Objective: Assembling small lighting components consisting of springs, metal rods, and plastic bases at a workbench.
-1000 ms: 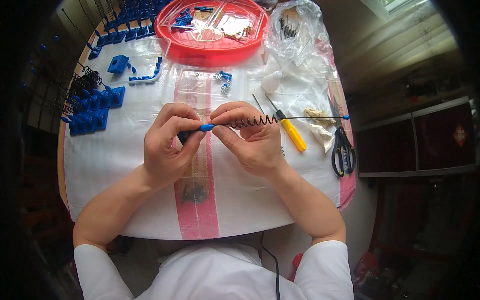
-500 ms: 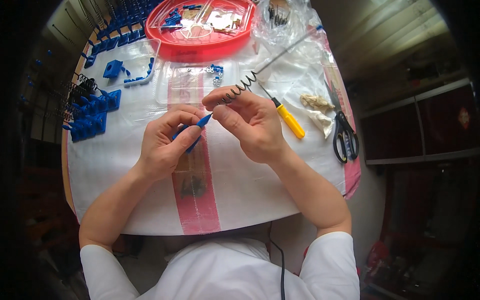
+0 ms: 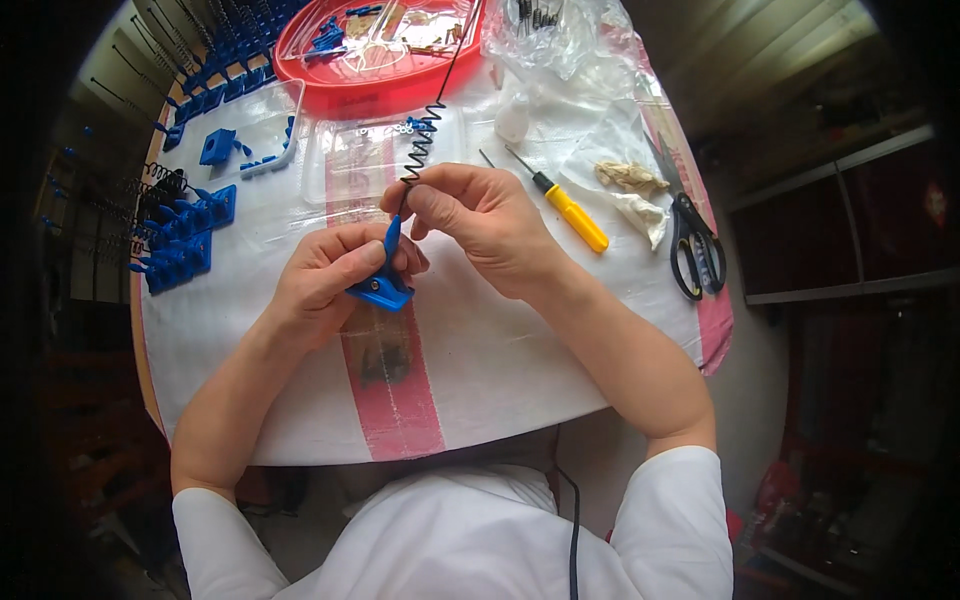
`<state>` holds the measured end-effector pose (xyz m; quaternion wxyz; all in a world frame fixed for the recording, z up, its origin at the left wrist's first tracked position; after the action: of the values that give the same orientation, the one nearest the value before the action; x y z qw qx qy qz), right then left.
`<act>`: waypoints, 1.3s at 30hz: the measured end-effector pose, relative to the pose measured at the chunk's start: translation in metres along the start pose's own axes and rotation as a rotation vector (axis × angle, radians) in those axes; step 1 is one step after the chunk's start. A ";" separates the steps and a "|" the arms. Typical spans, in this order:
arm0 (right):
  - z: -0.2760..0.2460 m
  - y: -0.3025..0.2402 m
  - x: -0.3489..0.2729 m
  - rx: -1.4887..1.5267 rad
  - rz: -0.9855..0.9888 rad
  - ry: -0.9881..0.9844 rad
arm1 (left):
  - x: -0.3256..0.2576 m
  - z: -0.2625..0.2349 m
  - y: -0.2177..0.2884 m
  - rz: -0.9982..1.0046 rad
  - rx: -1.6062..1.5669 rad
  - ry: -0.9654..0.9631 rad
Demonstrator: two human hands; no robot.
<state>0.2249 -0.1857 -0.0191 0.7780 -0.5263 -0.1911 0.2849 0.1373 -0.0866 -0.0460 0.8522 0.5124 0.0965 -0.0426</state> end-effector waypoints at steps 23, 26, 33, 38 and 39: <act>0.002 0.002 -0.003 -0.079 0.022 -0.019 | 0.002 -0.003 0.000 0.000 -0.057 0.063; 0.004 0.004 -0.004 -0.079 0.022 -0.045 | 0.003 -0.002 0.003 0.009 -0.045 0.069; 0.004 0.007 -0.004 -0.101 0.038 -0.042 | 0.002 -0.003 0.002 -0.007 -0.031 0.070; 0.003 0.008 -0.004 -0.086 0.062 -0.046 | 0.003 -0.003 0.002 -0.003 -0.035 0.054; 0.004 0.008 -0.004 -0.087 0.062 -0.043 | 0.003 -0.003 0.002 -0.005 -0.033 0.053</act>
<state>0.2179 -0.1835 -0.0250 0.7409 -0.5589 -0.2037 0.3117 0.1404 -0.0830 -0.0464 0.8575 0.4992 0.1211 -0.0294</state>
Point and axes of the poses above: each hand's wrist, its own x-axis towards the middle knuckle, its own z-axis out of the palm, y = z × x, the point moved 8 cm from there along x, towards the middle knuckle, and after that the axes turned 14 degrees about y, right-handed, at the moved point
